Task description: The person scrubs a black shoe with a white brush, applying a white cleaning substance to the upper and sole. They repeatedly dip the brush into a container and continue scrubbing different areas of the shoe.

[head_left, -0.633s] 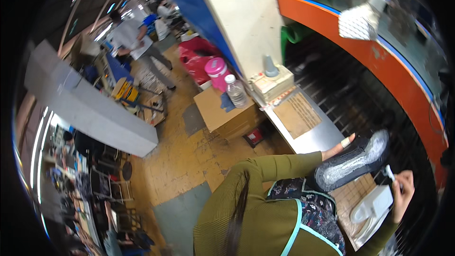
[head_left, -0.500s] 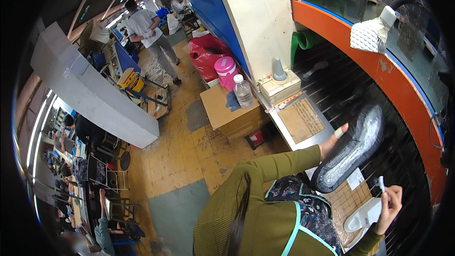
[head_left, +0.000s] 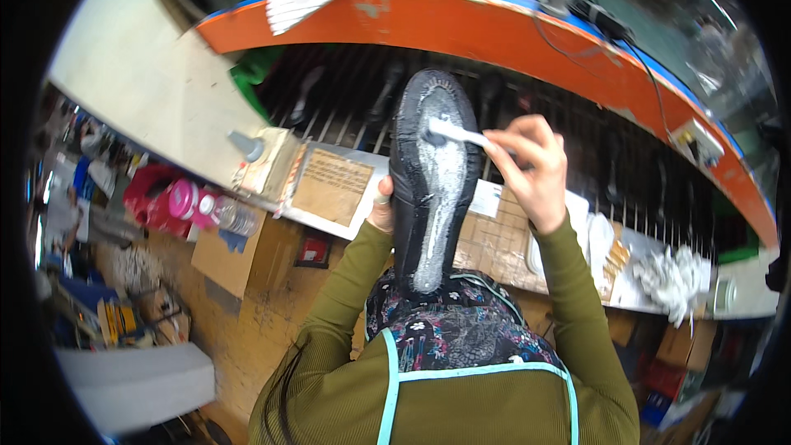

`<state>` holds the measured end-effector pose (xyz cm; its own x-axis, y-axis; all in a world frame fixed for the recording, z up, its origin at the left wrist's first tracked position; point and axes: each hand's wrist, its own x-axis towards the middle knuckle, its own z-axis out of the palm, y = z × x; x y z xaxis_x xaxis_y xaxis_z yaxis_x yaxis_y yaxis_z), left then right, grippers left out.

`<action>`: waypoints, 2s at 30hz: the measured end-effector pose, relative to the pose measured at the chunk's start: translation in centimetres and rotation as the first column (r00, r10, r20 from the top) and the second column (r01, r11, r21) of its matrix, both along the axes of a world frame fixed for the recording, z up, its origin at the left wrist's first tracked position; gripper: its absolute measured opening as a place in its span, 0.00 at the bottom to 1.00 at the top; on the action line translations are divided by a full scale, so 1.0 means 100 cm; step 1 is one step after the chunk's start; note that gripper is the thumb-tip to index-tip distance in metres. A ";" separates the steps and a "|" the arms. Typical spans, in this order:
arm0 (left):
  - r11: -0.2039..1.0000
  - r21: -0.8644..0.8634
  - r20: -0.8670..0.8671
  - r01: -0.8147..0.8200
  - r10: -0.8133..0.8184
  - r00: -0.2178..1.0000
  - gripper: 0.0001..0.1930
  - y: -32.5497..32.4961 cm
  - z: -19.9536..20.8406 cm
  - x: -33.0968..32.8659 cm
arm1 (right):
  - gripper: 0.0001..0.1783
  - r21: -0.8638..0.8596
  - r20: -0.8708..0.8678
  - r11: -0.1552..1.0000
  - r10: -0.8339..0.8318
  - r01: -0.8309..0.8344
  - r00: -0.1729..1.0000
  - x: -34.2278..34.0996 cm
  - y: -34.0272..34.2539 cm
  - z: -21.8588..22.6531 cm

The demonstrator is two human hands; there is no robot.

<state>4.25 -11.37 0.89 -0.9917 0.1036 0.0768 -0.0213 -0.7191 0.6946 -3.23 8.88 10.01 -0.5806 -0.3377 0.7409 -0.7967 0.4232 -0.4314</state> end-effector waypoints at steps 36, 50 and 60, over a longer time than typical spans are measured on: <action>0.538 -0.712 -0.438 0.452 -0.843 0.312 0.44 -0.049 0.131 -0.035 | 0.24 -0.607 0.791 0.226 0.079 0.762 0.607 -0.117 0.162 -0.166; 0.294 -0.809 -0.183 0.509 -0.949 0.258 0.20 -0.115 0.184 -0.044 | 0.32 0.299 0.729 0.838 -0.509 0.456 0.458 -0.269 0.193 -0.372; 0.422 -0.905 -0.373 0.059 -0.852 0.367 0.11 -0.130 0.231 -0.010 | 0.47 0.567 0.630 0.698 -0.709 0.437 0.316 -0.246 0.271 -0.318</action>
<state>3.22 -24.41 24.01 -0.2863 0.9125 0.2923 0.5944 -0.0701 0.8011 -27.83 35.95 -21.74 -0.9549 0.2475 -0.1639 0.2966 0.8191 -0.4910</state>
